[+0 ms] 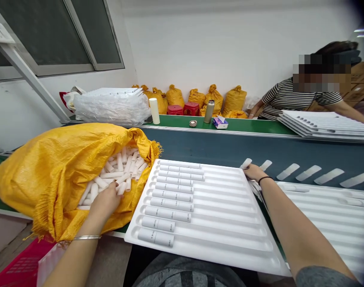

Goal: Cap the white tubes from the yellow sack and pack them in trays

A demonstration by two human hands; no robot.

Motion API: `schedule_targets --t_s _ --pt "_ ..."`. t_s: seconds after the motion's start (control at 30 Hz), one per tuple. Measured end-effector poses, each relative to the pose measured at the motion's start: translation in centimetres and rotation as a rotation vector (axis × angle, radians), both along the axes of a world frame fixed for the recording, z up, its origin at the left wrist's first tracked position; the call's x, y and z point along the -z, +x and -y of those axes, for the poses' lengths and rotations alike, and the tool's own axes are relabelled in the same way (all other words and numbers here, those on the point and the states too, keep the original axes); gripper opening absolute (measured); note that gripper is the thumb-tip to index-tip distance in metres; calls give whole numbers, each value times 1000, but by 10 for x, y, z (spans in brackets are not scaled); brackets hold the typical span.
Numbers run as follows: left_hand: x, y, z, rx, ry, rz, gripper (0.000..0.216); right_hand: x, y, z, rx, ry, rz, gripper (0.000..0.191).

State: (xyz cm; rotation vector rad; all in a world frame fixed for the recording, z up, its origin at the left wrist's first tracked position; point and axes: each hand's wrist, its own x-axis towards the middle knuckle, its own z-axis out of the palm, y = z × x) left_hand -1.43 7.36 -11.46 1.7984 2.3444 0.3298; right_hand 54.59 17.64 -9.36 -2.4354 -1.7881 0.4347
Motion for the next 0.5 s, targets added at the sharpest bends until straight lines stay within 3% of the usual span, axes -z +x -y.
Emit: schedule_targets --t_s 0.13,0.23,0.37,0.5 --pt "-9 12 15 44 109 66 44 -27 3 4 -26 -49 57 12" --pt "-25 37 24 170 328 219 39 -43 -34 14 -208 76 25 16" --pt "-46 86 29 432 547 528 25 -26 -113 31 -597 168 -126 22" --pt "-56 120 30 509 547 767 28 -4 -152 35 -689 191 -139 19"
